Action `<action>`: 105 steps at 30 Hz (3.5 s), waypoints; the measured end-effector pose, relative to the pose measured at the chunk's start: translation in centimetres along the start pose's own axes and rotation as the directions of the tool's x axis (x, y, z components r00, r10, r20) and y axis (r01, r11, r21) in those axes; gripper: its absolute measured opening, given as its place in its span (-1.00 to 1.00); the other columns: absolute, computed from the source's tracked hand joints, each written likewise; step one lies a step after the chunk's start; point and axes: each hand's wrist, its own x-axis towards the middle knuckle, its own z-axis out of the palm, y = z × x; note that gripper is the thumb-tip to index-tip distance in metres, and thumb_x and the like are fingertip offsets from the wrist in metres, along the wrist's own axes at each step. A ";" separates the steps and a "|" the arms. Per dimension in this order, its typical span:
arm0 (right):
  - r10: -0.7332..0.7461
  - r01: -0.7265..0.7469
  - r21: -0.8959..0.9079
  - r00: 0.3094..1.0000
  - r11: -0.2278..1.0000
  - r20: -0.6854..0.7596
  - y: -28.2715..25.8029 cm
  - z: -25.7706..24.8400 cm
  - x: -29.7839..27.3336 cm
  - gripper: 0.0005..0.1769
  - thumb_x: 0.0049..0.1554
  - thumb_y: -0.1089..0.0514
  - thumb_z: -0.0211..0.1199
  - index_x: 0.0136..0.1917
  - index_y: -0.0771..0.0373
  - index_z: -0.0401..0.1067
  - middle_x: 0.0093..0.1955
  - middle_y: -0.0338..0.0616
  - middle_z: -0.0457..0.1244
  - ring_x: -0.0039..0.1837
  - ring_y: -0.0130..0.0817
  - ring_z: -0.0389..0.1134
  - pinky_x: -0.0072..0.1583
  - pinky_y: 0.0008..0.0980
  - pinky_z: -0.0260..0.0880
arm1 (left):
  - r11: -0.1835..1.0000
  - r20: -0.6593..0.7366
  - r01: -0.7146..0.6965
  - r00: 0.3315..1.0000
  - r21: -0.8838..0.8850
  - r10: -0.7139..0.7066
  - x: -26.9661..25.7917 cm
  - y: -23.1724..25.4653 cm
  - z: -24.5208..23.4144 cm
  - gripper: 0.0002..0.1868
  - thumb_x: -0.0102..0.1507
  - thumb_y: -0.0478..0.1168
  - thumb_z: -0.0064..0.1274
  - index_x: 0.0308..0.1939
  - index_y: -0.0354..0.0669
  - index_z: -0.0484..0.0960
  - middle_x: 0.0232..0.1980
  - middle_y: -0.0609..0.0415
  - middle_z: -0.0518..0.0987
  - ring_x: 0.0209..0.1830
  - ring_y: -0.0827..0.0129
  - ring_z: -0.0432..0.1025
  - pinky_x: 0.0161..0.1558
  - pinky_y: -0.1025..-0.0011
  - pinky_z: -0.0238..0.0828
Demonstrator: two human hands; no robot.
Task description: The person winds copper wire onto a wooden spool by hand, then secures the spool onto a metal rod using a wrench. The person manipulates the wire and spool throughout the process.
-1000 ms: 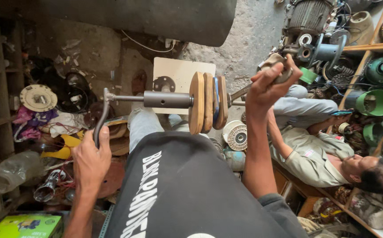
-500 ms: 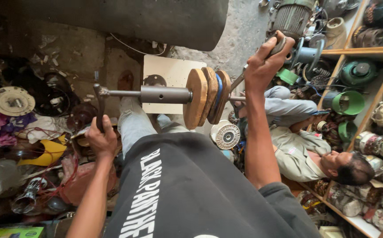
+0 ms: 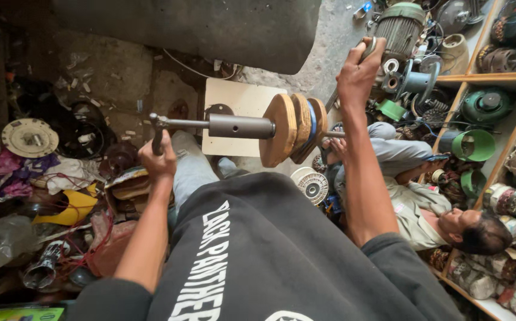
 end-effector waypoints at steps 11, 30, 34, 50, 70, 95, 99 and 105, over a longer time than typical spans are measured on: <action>0.073 -0.069 -0.150 0.997 0.986 0.019 1.4 1.2 -1.6 -0.85 0.31 0.15 -0.01 0.08 0.26 0.23 -0.32 0.01 0.26 -0.36 -0.13 0.34 -0.27 -0.09 0.32 | 0.998 -0.043 -0.046 0.998 -0.044 0.044 0.0 -4.0 1.4 -0.67 0.36 -0.19 -0.13 -0.40 -0.40 0.50 -0.45 -0.36 0.42 -0.46 -0.23 0.36 -0.39 0.06 0.21; -0.088 0.235 0.320 0.906 0.918 -0.413 -2.6 -16.1 -11.7 -0.73 0.58 0.09 0.03 0.37 0.33 0.34 -0.05 -0.13 0.23 -0.17 -0.41 0.33 -0.13 -0.40 0.43 | 0.527 0.528 0.588 0.802 -0.613 -0.280 -6.5 0.3 -11.0 -0.68 0.46 0.02 0.03 0.20 0.01 0.54 0.03 0.08 0.41 -0.04 0.43 0.39 0.00 0.45 0.45; 0.048 0.101 0.417 0.942 0.903 -0.333 -6.4 -20.4 -17.4 -0.76 0.52 0.14 0.14 0.36 0.29 0.30 0.08 -0.07 0.37 0.04 -0.36 0.50 -0.06 -0.38 0.57 | 0.774 0.406 0.216 0.912 -0.595 0.059 -4.4 7.6 -14.6 -0.43 0.53 0.26 -0.31 0.00 -0.14 0.55 0.44 0.05 0.33 0.20 0.34 0.43 0.04 0.30 0.54; 0.241 -0.340 0.716 0.940 0.610 0.241 -5.2 -22.2 -26.8 -0.71 0.36 0.27 0.18 0.34 0.32 0.34 0.03 -0.13 0.32 0.09 -0.34 0.40 0.16 -0.37 0.48 | 0.923 0.391 0.214 0.917 -0.320 -0.077 -1.9 4.4 -7.6 -0.33 0.55 0.17 -0.33 0.55 -0.24 0.09 0.61 -0.13 0.11 0.62 0.20 -0.06 0.54 0.21 -0.23; 0.783 -0.960 0.153 0.281 0.236 0.555 26.1 1.8 -33.6 -0.69 0.20 0.23 0.16 0.22 0.07 0.26 -0.06 -0.19 0.36 -0.12 -0.33 0.42 -0.16 -0.19 0.39 | 0.997 0.384 -0.013 0.922 -0.078 0.042 -0.6 5.2 -4.2 -0.51 0.55 0.20 -0.20 0.26 -0.10 0.18 0.33 -0.09 0.39 0.39 0.25 0.27 0.50 0.25 0.09; 0.503 -0.407 -0.311 0.782 0.859 0.367 22.3 8.6 -39.5 -0.56 0.19 0.01 0.31 0.27 0.27 0.46 0.22 0.04 0.37 0.29 -0.15 0.36 0.33 -0.19 0.31 | 0.998 0.627 0.003 0.778 -0.064 0.038 0.6 5.7 -7.8 -0.51 0.54 0.12 -0.19 0.38 -0.09 0.16 0.30 -0.09 0.44 0.33 0.18 0.40 0.40 0.21 0.32; 0.490 -0.398 -0.285 0.719 0.872 0.494 19.4 11.3 -40.9 -0.56 0.21 -0.04 0.25 0.24 0.28 0.47 0.14 0.04 0.41 0.17 -0.19 0.44 0.22 -0.21 0.40 | 0.967 0.547 -0.175 0.799 -0.187 0.250 0.6 2.1 -9.4 -0.46 0.54 0.01 -0.06 0.49 -0.15 0.20 0.52 -0.21 0.32 0.58 -0.06 0.21 0.53 0.09 0.10; 0.457 -0.286 -0.357 0.544 0.889 0.704 18.1 16.4 -43.1 -0.56 0.23 -0.04 0.22 0.25 0.28 0.47 0.06 0.05 0.44 0.08 -0.17 0.48 0.15 -0.23 0.45 | 0.983 0.367 0.161 0.923 -0.090 -0.118 -6.2 -13.3 -8.1 -0.49 0.45 0.04 -0.08 0.34 -0.23 0.40 0.33 -0.24 0.49 0.38 -0.09 0.37 0.37 0.13 0.27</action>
